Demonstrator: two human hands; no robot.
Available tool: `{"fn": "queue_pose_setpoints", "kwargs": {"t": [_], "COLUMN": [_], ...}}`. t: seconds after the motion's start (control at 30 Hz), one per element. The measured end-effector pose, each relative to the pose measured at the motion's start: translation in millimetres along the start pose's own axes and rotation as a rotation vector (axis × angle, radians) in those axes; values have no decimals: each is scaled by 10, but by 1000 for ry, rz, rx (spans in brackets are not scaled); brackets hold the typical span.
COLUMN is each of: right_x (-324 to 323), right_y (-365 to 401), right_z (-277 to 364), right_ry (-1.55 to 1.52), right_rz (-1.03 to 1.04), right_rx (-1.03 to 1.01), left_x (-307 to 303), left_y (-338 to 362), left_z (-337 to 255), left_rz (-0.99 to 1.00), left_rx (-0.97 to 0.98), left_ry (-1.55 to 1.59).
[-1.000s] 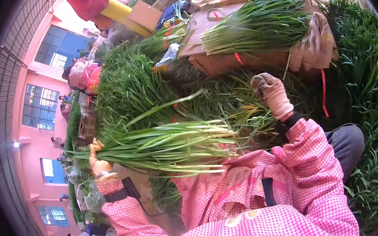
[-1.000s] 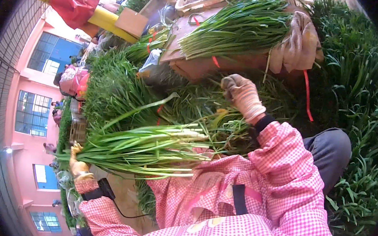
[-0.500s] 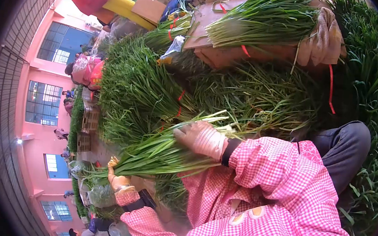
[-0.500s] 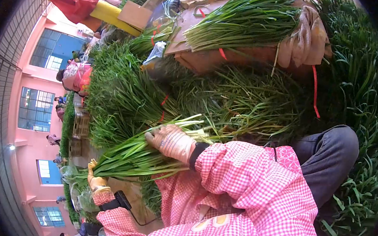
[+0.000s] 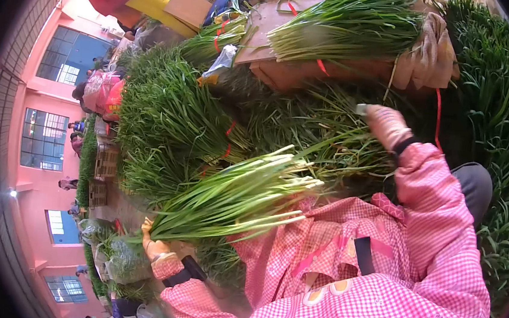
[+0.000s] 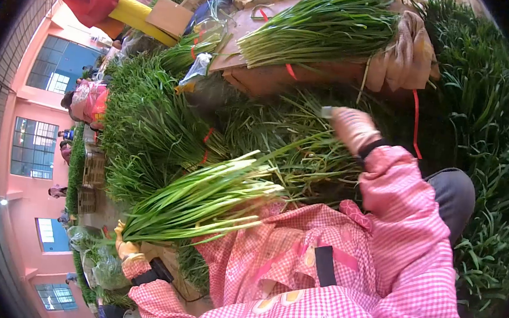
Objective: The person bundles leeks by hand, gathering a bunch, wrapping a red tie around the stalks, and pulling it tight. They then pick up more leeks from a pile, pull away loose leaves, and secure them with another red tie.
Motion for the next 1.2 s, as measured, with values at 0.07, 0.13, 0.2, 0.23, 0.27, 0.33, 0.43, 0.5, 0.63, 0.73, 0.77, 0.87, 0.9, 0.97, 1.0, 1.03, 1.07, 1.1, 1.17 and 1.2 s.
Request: {"fn": "queue_pose_setpoints", "kwargs": {"t": [0.07, 0.13, 0.2, 0.23, 0.27, 0.33, 0.43, 0.5, 0.63, 0.73, 0.77, 0.87, 0.9, 0.97, 1.0, 1.03, 1.07, 1.1, 1.17, 1.2], "right_x": [-139, -170, -374, -441, -417, -358, -161, -198, -211, -236, -164, -293, -284, -209, -300, -124, 57, -17, -149, -125], "right_y": [101, 124, 77, 51, 123, 64, -101, 87, 88, -15, 21, -156, -230, -289, -241, -237, -247, -232, -110, -55], "right_z": [-127, 7, 645, 982, 1225, 1635, 1791, 1888, 1443, 1114, 1073, 1207, 1295, 1431, 1537, 1572, 1591, 1654, 1796, 1830], "right_ry": [222, 499, 23, -380, -214, -283, -815, -1024, -948, -445, -648, -452, -516, -638, -697, -948, -1199, -1220, -1277, -1282], "right_rz": [209, 40, 5, 82, -84, -30, 102, 224, 55, 181, -63, 1, 257, 588, 606, 521, 432, 540, 436, 342], "right_rx": [54, -160, -260, -178, -583, -497, -274, -309, -614, -377, -474, -608, -494, -449, -452, -457, -454, -389, -470, -464], "left_x": [356, -374, -249, -353, -549, -604, -393, -419, -728, -710, -724, -709, -731, -762, -727, -692, -688, -913, -661, -551], "left_y": [433, 34, 171, 105, 22, 69, 249, 251, 309, 216, 284, 271, 242, 190, 199, 230, 262, 163, 301, 334], "left_z": [237, 150, 373, 368, 350, 366, 511, 564, 615, 733, 751, 770, 785, 770, 784, 803, 807, 752, 727, 720], "left_rz": [160, 158, 133, 95, 57, 23, 235, 245, -148, 54, 0, -95, -96, -100, -56, -19, 16, 199, 79, 24], "left_rx": [-220, -263, -226, -263, -296, -340, -419, -404, -233, -259, -240, -207, -191, -168, -174, -179, -183, -224, -193, -177], "left_ry": [-115, 119, -59, 21, 104, 186, 178, 112, -110, 100, -37, -173, -171, -153, -102, -49, 2, 201, -54, -178]}}
Point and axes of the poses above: each hand's wrist, its own y-axis away from the middle knuckle, its own x-axis out of the palm, z = x × y, the point moved 1 cm from there along -y, towards the middle knuckle, and after that the axes turned 12 degrees about -x, right-handed, at the moved point
